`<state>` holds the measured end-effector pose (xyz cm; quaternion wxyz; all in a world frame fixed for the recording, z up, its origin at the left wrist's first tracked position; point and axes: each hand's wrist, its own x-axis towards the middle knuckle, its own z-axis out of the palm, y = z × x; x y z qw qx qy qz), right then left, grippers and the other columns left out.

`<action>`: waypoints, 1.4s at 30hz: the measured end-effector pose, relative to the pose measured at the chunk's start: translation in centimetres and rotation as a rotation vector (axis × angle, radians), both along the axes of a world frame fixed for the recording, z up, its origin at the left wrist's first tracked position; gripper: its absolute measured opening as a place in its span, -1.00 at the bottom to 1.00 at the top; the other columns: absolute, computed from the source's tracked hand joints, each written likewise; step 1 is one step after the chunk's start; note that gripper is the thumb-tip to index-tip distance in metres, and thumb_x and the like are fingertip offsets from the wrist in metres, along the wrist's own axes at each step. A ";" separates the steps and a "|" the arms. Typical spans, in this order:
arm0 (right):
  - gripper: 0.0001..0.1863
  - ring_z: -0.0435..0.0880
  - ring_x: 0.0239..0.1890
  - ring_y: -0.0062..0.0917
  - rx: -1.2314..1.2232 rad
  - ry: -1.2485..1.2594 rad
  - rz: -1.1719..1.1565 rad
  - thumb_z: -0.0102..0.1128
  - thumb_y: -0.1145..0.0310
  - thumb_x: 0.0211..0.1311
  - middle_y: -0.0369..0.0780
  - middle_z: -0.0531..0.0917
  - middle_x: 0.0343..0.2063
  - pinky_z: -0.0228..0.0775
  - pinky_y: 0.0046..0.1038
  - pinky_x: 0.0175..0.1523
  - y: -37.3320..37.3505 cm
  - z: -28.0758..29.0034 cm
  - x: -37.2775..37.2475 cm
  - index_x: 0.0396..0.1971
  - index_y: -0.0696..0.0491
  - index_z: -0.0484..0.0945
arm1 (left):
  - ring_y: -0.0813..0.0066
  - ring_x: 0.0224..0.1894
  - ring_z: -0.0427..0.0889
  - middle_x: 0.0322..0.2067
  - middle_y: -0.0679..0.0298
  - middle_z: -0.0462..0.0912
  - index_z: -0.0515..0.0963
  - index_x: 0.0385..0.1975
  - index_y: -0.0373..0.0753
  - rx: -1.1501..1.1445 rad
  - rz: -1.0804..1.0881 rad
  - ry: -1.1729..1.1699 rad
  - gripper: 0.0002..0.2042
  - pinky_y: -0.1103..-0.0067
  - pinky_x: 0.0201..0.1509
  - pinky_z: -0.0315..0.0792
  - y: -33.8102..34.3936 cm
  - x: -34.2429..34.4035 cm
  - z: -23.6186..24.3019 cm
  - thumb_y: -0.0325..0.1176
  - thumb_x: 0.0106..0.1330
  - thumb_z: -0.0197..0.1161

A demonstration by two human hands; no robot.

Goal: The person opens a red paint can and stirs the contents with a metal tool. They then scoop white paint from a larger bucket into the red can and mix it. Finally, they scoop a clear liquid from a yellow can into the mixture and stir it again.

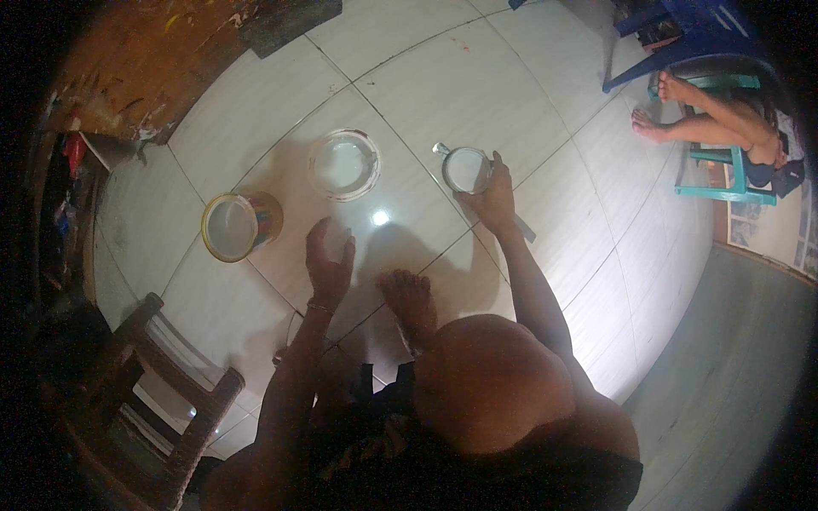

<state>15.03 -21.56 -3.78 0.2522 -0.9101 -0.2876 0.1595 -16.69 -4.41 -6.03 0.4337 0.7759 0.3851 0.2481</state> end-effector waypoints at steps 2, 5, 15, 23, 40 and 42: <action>0.23 0.45 0.35 -0.04 0.124 0.045 -0.033 0.72 0.27 -0.13 0.09 0.42 0.33 0.38 -0.12 0.41 -0.8 0.3 0.3 0.52 0.22 0.09 | 0.04 0.27 0.55 0.19 -0.03 0.57 0.48 0.21 -0.35 -0.037 -0.061 -0.010 -0.49 0.26 0.35 0.43 -1.4 0.6 0.4 -0.36 0.28 0.46; 0.23 0.50 0.34 -0.12 0.314 0.161 -0.031 0.70 0.30 -0.12 0.05 0.44 0.31 0.40 -0.13 0.41 0.4 3.6 -1.4 0.54 0.20 0.07 | 0.11 0.25 0.59 0.23 0.00 0.57 0.49 0.21 -0.37 -0.171 -0.102 -0.131 -0.54 0.33 0.35 0.45 -3.4 1.8 2.1 -0.37 0.37 0.40; 0.25 0.46 0.37 -0.16 0.194 0.124 0.635 0.63 0.39 -0.23 -0.01 0.41 0.29 0.33 -0.12 0.45 8.0 19.5 -6.9 0.55 0.16 0.07 | 0.27 0.38 0.47 0.36 0.11 0.45 0.26 0.47 -0.32 -1.457 -0.055 -0.884 -0.47 0.17 0.47 0.42 1.0 6.3 16.1 -0.08 0.71 -0.09; 0.35 0.33 0.49 -0.22 0.665 0.420 0.662 0.75 0.09 -0.26 -0.06 0.32 0.41 0.09 -0.16 0.58 15.0 19.1 -9.9 0.55 0.19 0.08 | 0.21 0.46 0.40 0.39 0.15 0.41 0.11 0.50 -0.35 -1.606 -0.039 -1.276 -0.50 0.22 0.50 0.40 4.7 2.8 18.4 -0.17 0.73 -0.17; 0.03 0.41 0.40 -0.03 0.052 -0.026 1.610 0.60 0.30 -0.10 -0.02 0.38 0.38 0.40 -0.13 0.42 32.8 16.4 -20.0 0.47 0.04 0.30 | 0.30 -0.39 0.65 -0.41 0.13 0.68 0.64 -0.06 -0.39 -0.787 0.876 -0.165 -0.56 0.39 -0.21 0.58 1.1 -9.6 0.8 -0.03 0.49 0.30; 0.03 0.39 0.42 -0.03 -0.037 -0.122 1.656 0.59 0.31 -0.10 -0.01 0.35 0.41 0.39 -0.12 0.45 32.9 15.4 -21.0 0.47 0.05 0.31 | 0.16 -0.04 0.64 -0.08 -0.02 0.66 0.47 0.19 -0.41 -0.416 0.713 -0.045 -0.38 0.31 0.08 0.56 2.4 -10.6 0.5 -0.06 0.33 0.47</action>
